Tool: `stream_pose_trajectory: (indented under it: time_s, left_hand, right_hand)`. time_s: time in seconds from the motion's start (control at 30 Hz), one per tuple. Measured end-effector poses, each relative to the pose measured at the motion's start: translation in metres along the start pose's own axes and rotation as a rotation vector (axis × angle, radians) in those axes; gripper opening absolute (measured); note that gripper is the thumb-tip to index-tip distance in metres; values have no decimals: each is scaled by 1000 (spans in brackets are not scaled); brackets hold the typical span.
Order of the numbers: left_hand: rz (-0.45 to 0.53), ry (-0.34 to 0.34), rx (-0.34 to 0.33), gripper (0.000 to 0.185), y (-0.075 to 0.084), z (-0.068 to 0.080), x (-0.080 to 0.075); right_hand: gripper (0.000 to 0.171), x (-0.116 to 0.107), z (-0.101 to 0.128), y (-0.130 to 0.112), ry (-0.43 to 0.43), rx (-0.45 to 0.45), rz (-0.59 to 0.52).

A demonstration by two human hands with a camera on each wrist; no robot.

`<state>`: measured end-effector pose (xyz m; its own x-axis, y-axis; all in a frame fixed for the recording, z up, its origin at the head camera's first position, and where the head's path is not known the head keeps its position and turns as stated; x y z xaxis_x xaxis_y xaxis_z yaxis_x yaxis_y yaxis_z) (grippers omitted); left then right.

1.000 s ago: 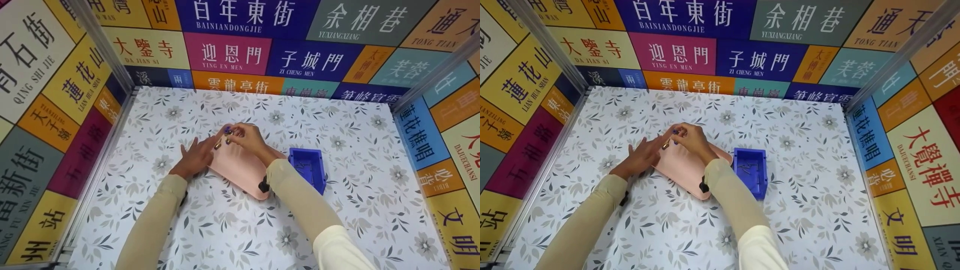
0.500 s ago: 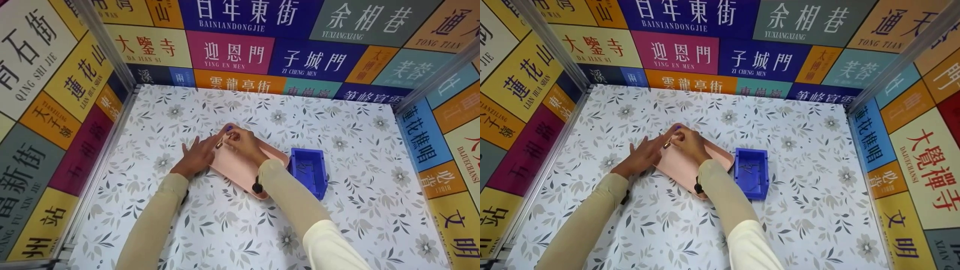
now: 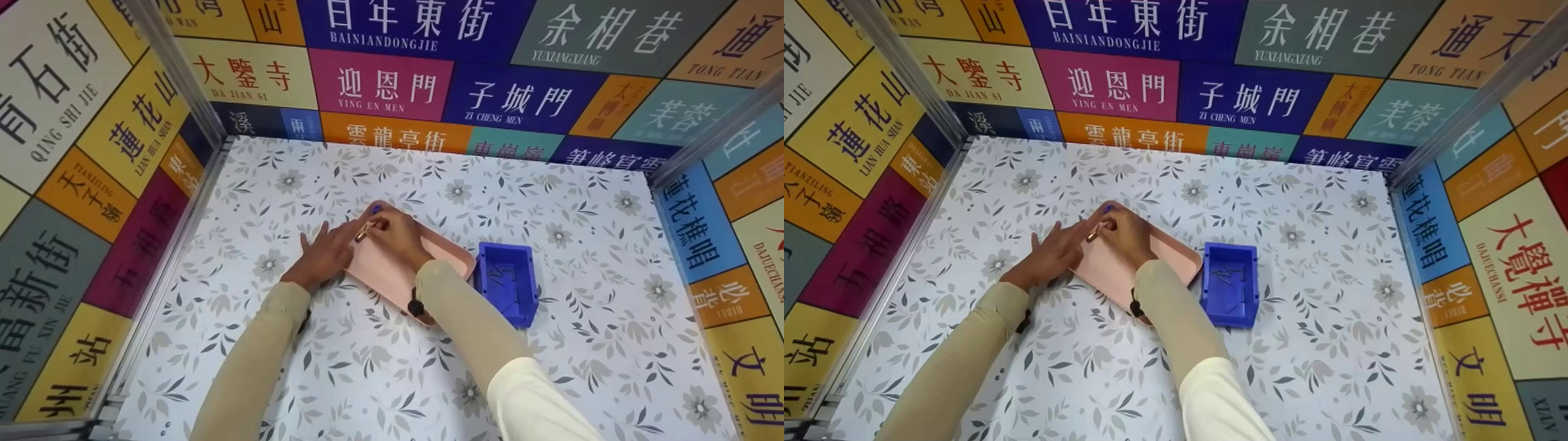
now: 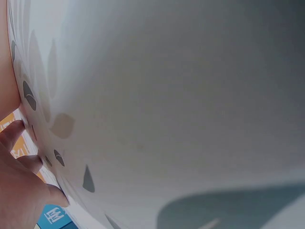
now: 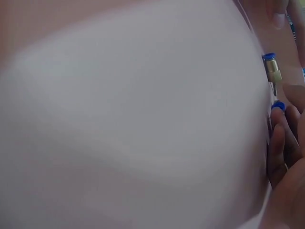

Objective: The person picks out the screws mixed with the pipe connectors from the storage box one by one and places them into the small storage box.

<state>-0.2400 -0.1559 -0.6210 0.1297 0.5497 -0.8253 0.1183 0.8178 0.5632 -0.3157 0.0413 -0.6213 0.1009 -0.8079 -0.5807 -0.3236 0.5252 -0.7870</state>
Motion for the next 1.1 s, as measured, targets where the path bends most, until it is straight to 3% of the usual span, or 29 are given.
stream_pose_trajectory:
  time_s: [0.37,0.5,0.63,0.87,1.1]
  left_hand:
    - [-18,23,76,58,-5,1,0]
    - [5,25,64,56,-5,1,0]
    - [9,26,49,54,-6,2,1]
    - [14,50,48,54,-4,0,1]
    - [25,45,51,54,-5,1,2]
  right_hand:
    - [20,7,-1,-4,22,-67,200]
    - [26,6,-2,-7,10,-128,226]
    - [18,6,-2,-8,-11,-183,266]
    - [11,4,-1,-8,-31,-179,255]
    - [8,4,-1,-7,-18,-239,305]
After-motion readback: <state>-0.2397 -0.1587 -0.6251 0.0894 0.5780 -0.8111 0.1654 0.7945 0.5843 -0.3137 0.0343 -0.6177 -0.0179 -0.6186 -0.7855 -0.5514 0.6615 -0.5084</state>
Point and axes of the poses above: each hand's wrist, its own z-axis away from the middle knuckle, its own x-axis out of the palm, y = z × x, the point moved 1 cm from there along -z, towards the middle knuckle, and after that the axes turned 8 degrees about y, right-handed, at the moved point
